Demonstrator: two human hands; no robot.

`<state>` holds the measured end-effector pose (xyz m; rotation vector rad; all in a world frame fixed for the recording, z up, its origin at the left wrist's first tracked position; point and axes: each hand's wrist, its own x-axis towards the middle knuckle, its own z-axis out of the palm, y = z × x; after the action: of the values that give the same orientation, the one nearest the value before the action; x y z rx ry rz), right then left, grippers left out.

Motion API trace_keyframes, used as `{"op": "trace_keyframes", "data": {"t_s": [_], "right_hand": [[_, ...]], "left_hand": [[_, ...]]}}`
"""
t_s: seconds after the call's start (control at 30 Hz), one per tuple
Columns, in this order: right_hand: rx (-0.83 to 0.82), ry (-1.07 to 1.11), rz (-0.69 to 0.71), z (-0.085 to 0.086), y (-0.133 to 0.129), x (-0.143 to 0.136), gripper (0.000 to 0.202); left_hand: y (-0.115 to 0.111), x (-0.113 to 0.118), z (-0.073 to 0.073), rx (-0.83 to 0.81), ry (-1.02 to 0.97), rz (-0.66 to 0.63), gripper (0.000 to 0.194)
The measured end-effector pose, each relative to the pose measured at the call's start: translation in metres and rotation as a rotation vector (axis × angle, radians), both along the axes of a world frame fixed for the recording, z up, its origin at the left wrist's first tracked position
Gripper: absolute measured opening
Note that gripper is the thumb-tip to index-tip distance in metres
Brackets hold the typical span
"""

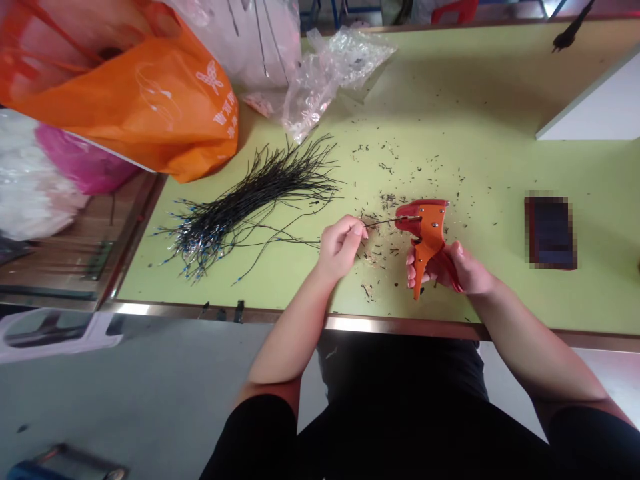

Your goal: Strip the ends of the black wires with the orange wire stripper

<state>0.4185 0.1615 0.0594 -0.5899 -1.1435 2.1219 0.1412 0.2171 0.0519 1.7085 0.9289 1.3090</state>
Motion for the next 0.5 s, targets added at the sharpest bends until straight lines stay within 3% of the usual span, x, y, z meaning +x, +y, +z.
{"op": "trace_keyframes", "data": {"t_s": [0.37,0.5], "right_hand": [[-0.024,-0.006,-0.025,0.0004,-0.0001,-0.0018,0.07],[-0.03,-0.114,-0.078,0.0042,-0.0023,-0.0068,0.061]], "left_hand": [[0.0007,0.0007,-0.0011,0.041,0.042,-0.04,0.049],[-0.0022,0.0044,0.0027,0.09,0.204,-0.027,0.044]]}}
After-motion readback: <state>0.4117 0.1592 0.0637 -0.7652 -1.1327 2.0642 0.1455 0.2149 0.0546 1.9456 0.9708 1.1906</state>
